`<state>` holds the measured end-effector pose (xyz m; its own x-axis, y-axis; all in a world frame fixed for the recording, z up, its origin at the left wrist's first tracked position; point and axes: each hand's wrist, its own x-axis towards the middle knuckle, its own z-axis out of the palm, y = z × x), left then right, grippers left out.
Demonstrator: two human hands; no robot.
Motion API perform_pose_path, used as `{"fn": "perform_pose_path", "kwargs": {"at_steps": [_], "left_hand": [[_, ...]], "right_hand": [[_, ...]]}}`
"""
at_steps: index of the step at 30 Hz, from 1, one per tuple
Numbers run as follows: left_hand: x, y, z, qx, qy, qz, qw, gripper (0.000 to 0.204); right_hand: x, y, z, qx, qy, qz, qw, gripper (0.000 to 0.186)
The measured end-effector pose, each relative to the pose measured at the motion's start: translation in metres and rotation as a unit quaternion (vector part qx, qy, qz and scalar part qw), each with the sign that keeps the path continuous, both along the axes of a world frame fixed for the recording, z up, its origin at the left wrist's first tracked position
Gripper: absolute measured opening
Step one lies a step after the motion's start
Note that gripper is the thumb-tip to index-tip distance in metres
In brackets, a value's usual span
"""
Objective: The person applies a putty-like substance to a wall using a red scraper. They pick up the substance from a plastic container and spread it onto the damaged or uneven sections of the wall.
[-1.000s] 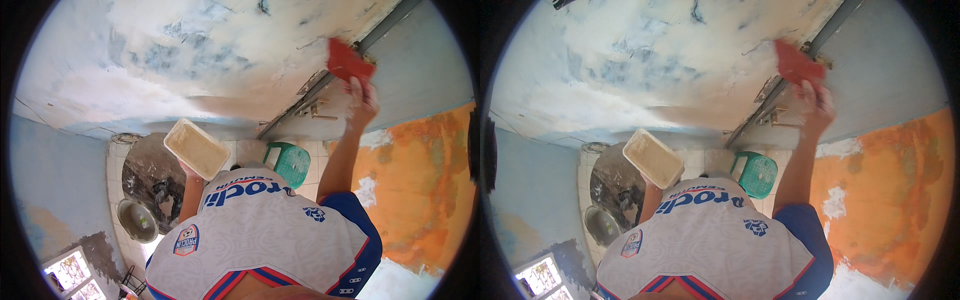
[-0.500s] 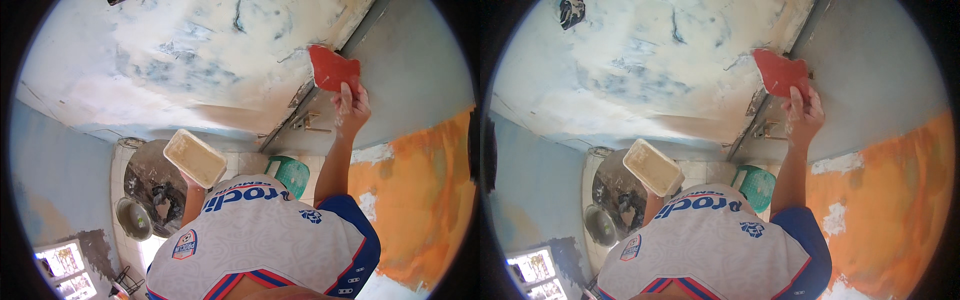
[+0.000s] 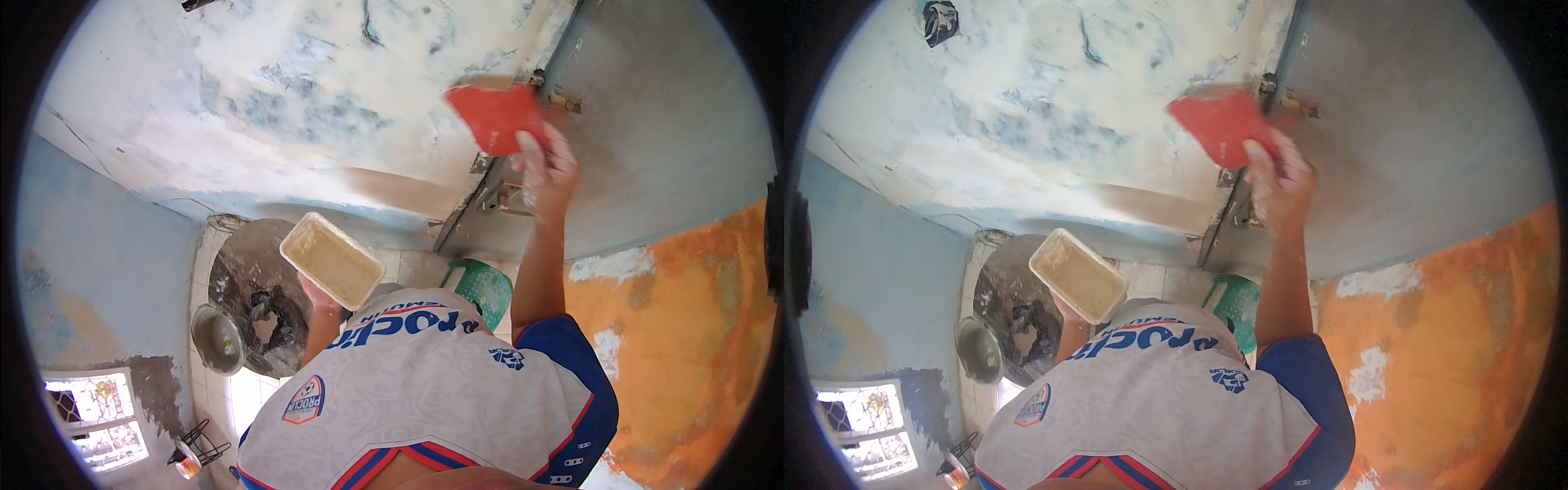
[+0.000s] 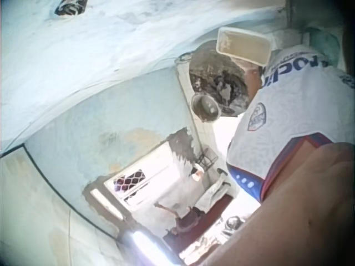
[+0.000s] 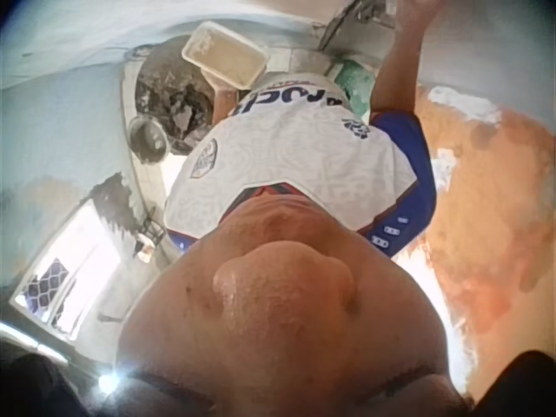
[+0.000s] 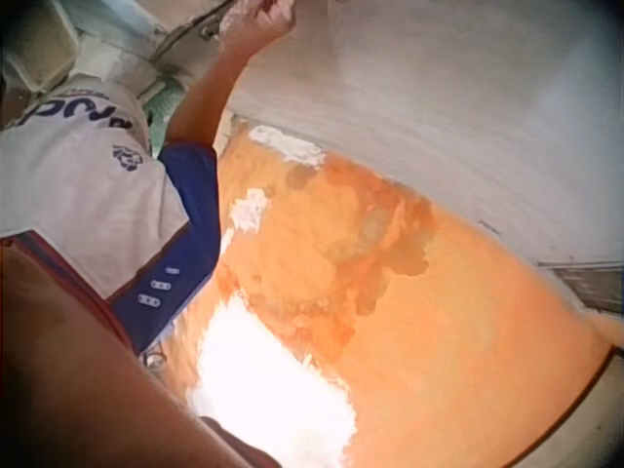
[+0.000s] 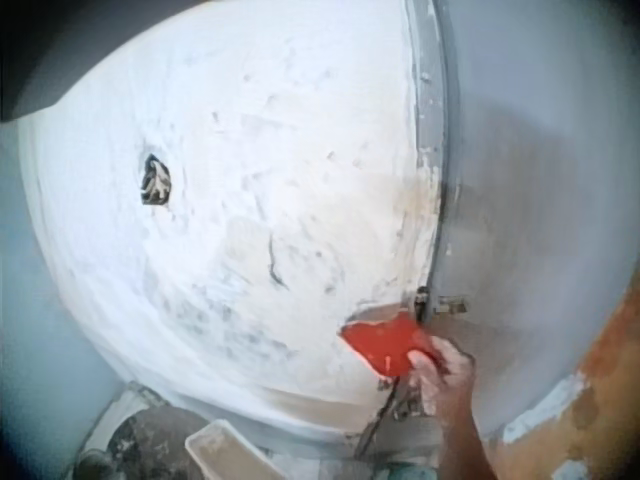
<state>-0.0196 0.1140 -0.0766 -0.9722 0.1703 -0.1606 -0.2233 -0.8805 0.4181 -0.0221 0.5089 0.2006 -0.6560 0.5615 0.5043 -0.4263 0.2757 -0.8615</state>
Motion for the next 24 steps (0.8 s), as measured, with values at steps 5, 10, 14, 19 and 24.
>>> {"fn": "perform_pose_path", "kwargs": {"at_steps": [5,10,14,19,24], "left_hand": [[0.004,0.005,0.004,-0.002,0.003,0.002,1.000,0.063],[0.003,0.014,0.009,-0.005,0.014,-0.005,1.000,0.060],[0.000,0.020,0.022,-0.011,0.001,-0.006,1.000,0.059],[0.009,0.023,0.036,-0.011,0.003,0.014,1.000,0.059],[0.011,0.027,0.039,-0.007,0.024,-0.016,1.000,0.058]], "right_hand": [[-0.013,0.014,-0.005,-0.056,0.023,-0.086,0.994,0.035],[0.001,0.007,-0.008,-0.057,0.007,0.042,0.997,0.035],[-0.019,0.010,-0.013,-0.001,-0.084,-0.026,0.996,0.032],[-0.003,0.017,-0.002,-0.094,0.067,0.001,0.993,0.033],[-0.027,0.019,-0.020,0.165,-0.073,-0.057,0.982,0.032]]}}
